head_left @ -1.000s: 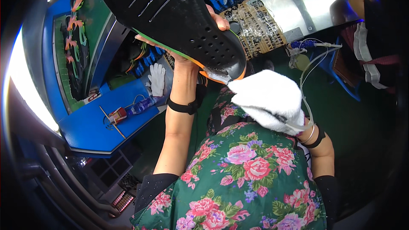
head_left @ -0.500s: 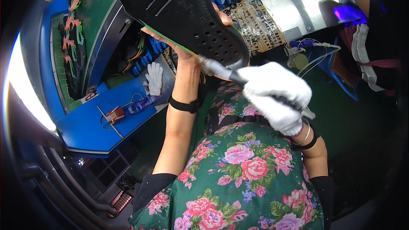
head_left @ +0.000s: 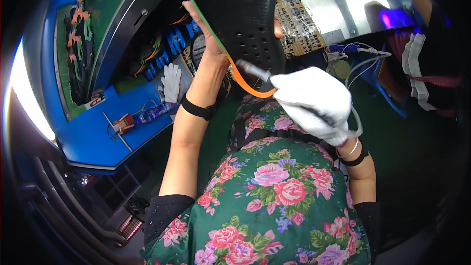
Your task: Applying a liquid adhesive or cleaner to the underside of shoe soles using a pressurized brush applicator.
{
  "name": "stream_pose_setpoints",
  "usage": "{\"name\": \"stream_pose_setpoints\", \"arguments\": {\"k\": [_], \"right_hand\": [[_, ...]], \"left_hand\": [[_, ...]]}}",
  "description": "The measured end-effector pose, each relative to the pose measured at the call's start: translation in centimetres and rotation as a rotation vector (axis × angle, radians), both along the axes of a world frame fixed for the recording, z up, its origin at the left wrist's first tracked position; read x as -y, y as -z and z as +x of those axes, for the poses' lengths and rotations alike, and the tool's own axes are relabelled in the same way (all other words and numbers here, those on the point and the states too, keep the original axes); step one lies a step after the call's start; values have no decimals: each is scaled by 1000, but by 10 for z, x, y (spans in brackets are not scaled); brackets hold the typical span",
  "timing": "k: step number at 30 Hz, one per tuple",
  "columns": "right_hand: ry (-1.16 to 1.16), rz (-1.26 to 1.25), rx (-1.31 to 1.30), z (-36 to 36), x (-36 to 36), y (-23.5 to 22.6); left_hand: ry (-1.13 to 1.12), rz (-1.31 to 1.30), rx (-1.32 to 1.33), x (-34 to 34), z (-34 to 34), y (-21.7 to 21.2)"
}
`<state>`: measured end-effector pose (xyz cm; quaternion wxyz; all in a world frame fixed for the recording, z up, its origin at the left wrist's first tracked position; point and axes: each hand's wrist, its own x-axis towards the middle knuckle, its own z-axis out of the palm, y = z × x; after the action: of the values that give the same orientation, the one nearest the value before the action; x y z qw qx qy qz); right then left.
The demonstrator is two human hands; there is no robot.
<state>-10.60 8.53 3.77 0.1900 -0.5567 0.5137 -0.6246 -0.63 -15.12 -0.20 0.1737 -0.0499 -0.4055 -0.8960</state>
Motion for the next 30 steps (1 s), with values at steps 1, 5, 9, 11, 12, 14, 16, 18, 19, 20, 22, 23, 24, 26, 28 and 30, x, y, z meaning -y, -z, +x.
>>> {"name": "stream_pose_setpoints", "arguments": {"k": [1, 5, 9, 11, 12, 14, 16, 18, 19, 20, 22, 23, 24, 26, 28, 30], "right_hand": [[3, -35, -128, 1, 2, 2], [-269, -13, -64, 6, -1, -3], [-243, -24, -6, 1, 6, -5], [-150, -18, -303, 0, 9, 3], [-226, 52, -244, 4, 8, 2], [-349, -54, -248, 9, 13, 8], [-539, -20, -20, -1, 20, -1], [-474, -47, -46, -3, 26, 0], [-368, -59, -113, -4, 30, 5], [-340, -63, -270, -4, 32, 14], [-448, 30, -453, -4, 29, 0], [-526, 15, -295, -1, 29, 2], [-587, 16, -60, -5, 31, -3], [-536, 161, 202, -13, 28, -9], [-275, 215, 308, -19, 26, -11], [-87, 201, 184, -29, 32, -19]], "left_hand": [[41, -18, -19, 2, 0, 0], [148, -28, -35, 4, 3, -4], [209, 22, 9, 4, 8, -9], [231, 76, 49, 2, 10, -10], [221, 76, 46, 3, 15, -8], [175, 164, 369, 6, 28, 0], [238, 231, 310, 5, 37, -4], [90, 220, 510, 12, 47, -3], [38, 270, 576, 13, 46, -6], [35, 266, 569, 15, 43, -9], [87, -169, 838, 16, 33, -18], [48, -172, 828, 10, 33, -17], [102, -58, 829, 8, 34, -21], [209, 328, 500, 15, 50, 0], [60, 508, 437, -2, 46, -6], [-62, 522, 450, -18, 57, 18]]}}
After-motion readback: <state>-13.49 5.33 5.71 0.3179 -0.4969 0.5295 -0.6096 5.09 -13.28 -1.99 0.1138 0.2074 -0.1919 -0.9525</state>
